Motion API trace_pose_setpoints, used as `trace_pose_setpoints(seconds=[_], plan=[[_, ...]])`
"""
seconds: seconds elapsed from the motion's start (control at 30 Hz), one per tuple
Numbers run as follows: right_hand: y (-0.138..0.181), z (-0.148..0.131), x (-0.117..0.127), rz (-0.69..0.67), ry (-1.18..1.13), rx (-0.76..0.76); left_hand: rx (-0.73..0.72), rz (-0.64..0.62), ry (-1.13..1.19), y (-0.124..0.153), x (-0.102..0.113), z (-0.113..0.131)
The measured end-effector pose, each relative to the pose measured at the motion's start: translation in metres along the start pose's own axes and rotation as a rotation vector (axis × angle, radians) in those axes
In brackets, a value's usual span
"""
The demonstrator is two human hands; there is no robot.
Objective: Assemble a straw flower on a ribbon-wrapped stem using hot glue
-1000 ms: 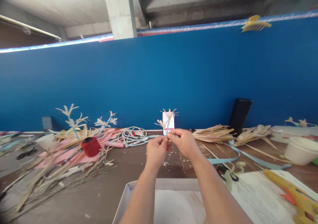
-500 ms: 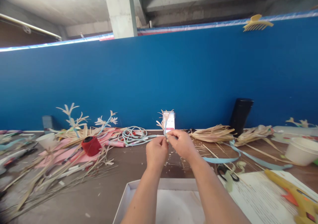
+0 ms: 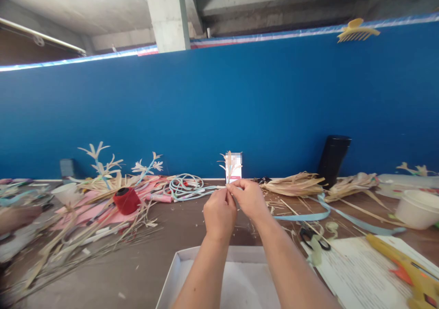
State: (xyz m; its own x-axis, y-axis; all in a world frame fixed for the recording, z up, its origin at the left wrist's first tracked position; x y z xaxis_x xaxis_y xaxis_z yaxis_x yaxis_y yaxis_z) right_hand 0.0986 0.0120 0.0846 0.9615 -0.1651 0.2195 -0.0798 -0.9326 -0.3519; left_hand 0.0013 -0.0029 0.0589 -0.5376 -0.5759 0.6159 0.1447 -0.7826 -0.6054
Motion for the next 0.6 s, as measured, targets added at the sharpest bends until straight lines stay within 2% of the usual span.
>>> trace_pose_setpoints(seconds=[0.17, 0.3, 0.43, 0.5, 0.6], plan=[[-0.001, -0.003, 0.007, 0.030, 0.048, 0.005, -0.026, -0.075, 0.188, -0.002, 0.004, -0.001], [-0.004, 0.000, 0.014, 0.035, 0.050, 0.002, -0.027, -0.205, 0.465, -0.006, 0.004, -0.003], [-0.005, 0.001, 0.018, 0.036, 0.073, -0.014, 0.168, -0.449, 0.824, -0.012, -0.002, -0.010], [-0.004, -0.001, 0.018, 0.025, 0.092, -0.016, 0.244, -0.469, 0.901, -0.014, -0.005, -0.016], [-0.002, -0.007, 0.017, -0.016, 0.072, -0.008, 0.272, -0.465, 0.971, -0.015, -0.005, -0.021]])
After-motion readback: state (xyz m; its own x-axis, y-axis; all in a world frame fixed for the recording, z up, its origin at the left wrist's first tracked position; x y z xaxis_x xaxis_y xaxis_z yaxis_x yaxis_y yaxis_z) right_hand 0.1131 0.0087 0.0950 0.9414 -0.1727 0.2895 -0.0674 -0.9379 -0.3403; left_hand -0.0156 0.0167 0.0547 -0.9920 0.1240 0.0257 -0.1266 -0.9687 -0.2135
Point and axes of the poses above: each hand's wrist, its own y-axis away from the middle knuckle, its own x-axis out of the back of the hand, z = x × y, the point moved 1 cm from there along -y, towards the middle knuckle, and after that the axes turned 9 degrees about -y, right-handed, at the moved point
